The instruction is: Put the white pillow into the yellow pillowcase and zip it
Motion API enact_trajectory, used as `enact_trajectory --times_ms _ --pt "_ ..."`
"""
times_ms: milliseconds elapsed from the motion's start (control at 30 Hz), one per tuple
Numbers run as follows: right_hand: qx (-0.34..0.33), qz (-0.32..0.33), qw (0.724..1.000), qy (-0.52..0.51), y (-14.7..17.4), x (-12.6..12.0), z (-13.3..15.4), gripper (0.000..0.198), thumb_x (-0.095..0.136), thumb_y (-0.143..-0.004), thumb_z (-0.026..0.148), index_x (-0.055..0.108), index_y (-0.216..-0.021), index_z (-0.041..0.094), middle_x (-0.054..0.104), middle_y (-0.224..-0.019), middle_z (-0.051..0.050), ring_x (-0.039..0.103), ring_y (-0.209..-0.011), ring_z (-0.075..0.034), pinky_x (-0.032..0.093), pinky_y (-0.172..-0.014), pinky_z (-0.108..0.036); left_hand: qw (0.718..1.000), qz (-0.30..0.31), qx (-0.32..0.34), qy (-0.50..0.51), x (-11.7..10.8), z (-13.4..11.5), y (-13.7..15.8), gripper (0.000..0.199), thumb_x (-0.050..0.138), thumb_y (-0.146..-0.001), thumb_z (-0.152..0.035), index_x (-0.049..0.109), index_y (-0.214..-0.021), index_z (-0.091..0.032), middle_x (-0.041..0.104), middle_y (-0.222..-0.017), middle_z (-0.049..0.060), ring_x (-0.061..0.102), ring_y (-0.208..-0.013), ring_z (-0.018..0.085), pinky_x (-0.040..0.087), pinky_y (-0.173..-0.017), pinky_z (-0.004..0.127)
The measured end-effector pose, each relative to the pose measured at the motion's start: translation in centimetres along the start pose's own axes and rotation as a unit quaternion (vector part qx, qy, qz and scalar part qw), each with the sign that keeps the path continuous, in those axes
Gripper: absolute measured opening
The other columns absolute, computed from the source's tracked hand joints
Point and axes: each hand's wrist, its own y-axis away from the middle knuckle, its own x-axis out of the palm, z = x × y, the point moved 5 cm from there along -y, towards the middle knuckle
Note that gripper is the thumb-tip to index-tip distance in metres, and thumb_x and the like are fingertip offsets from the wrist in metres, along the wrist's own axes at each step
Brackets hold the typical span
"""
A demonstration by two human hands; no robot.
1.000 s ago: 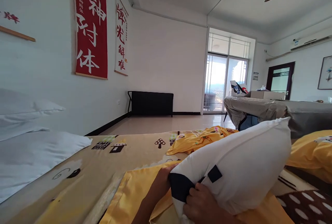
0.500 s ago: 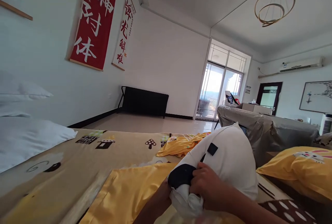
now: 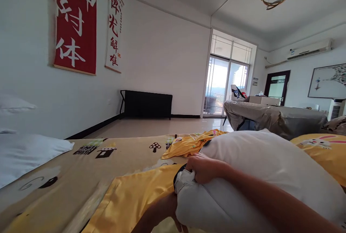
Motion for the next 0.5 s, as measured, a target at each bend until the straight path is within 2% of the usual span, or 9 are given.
enact_trajectory --times_ms 67,133,200,267,333,367,400,433,500 --pt "0.022 0.023 0.998 -0.062 -0.6 3.1 -2.2 0.011 0.050 -0.052 0.003 0.046 -0.050 0.013 0.028 -0.048 0.008 0.030 -0.055 -0.006 0.026 -0.052 -0.019 0.983 -0.019 -0.084 -0.163 -1.9 0.2 1.2 0.017 0.066 -0.060 -0.033 0.062 -0.062 -0.017 0.053 -0.046 0.000 0.062 -0.058 0.024 0.050 -0.061 0.039" --pt "0.047 0.030 0.994 -0.098 -1.6 5.8 -3.8 0.010 0.051 -0.052 0.004 0.046 -0.051 0.013 0.028 -0.049 0.008 0.032 -0.054 -0.006 0.026 -0.049 -0.017 0.949 -0.080 -0.089 -0.292 -3.6 -1.5 3.3 0.012 0.062 -0.061 -0.029 0.066 -0.067 -0.019 0.061 -0.055 0.002 0.065 -0.069 0.026 0.050 -0.072 0.042" --pt "0.063 0.009 0.994 -0.089 -3.2 7.4 -4.5 0.010 0.050 -0.053 0.004 0.050 -0.054 0.014 0.037 -0.051 0.007 0.037 -0.056 -0.006 0.027 -0.050 -0.017 0.908 -0.172 -0.029 -0.381 -4.4 -4.5 6.0 0.033 0.054 -0.069 -0.029 0.069 -0.098 -0.021 0.071 -0.092 0.008 0.063 -0.096 0.027 0.046 -0.089 0.043" --pt "0.063 -0.011 0.996 -0.068 -4.9 8.2 -4.8 0.015 0.050 -0.053 0.003 0.056 -0.059 0.014 0.049 -0.057 0.006 0.043 -0.059 -0.008 0.029 -0.052 -0.017 0.869 -0.225 0.007 -0.440 -3.8 -7.2 8.2 0.057 0.051 -0.075 -0.034 0.051 -0.130 -0.020 0.055 -0.131 0.011 0.049 -0.122 0.026 0.036 -0.104 0.041" --pt "0.062 -0.021 0.996 -0.058 -6.3 8.7 -5.0 0.018 0.049 -0.053 0.002 0.059 -0.061 0.015 0.057 -0.061 0.003 0.046 -0.061 -0.010 0.030 -0.053 -0.019 0.861 -0.207 0.001 -0.465 -2.4 -8.2 8.8 0.085 0.064 -0.068 -0.040 0.032 -0.143 -0.015 0.034 -0.147 0.013 0.034 -0.134 0.026 0.028 -0.110 0.038" --pt "0.061 -0.021 0.996 -0.060 -6.8 8.9 -5.2 0.018 0.050 -0.052 0.002 0.060 -0.061 0.015 0.059 -0.062 0.002 0.048 -0.062 -0.011 0.030 -0.054 -0.020 0.857 -0.184 -0.015 -0.481 -1.6 -8.1 8.6 0.095 0.070 -0.063 -0.037 0.027 -0.144 -0.013 0.029 -0.149 0.014 0.030 -0.136 0.027 0.027 -0.111 0.038" --pt "0.059 -0.020 0.996 -0.064 -7.1 9.1 -5.4 0.019 0.050 -0.052 0.002 0.060 -0.061 0.015 0.061 -0.063 0.001 0.049 -0.062 -0.011 0.030 -0.054 -0.020 0.846 -0.168 -0.031 -0.506 -0.9 -7.6 8.3 0.095 0.071 -0.063 -0.033 0.027 -0.144 -0.011 0.028 -0.149 0.016 0.030 -0.136 0.029 0.028 -0.111 0.040" --pt "0.058 -0.021 0.996 -0.067 -7.3 9.3 -5.7 0.019 0.050 -0.052 0.002 0.061 -0.061 0.015 0.063 -0.064 0.000 0.050 -0.062 -0.012 0.030 -0.054 -0.020 0.830 -0.163 -0.040 -0.532 -0.2 -6.9 8.1 0.086 0.068 -0.067 -0.028 0.031 -0.143 -0.010 0.033 -0.146 0.018 0.033 -0.134 0.032 0.031 -0.109 0.044" --pt "0.056 -0.023 0.995 -0.075 -7.3 9.7 -6.4 0.022 0.049 -0.052 0.002 0.062 -0.063 0.015 0.065 -0.068 0.000 0.052 -0.064 -0.012 0.031 -0.054 -0.020 0.803 -0.182 -0.004 -0.567 1.4 -5.3 7.9 0.057 0.053 -0.080 -0.021 0.045 -0.135 -0.012 0.052 -0.132 0.020 0.048 -0.123 0.034 0.040 -0.100 0.048"
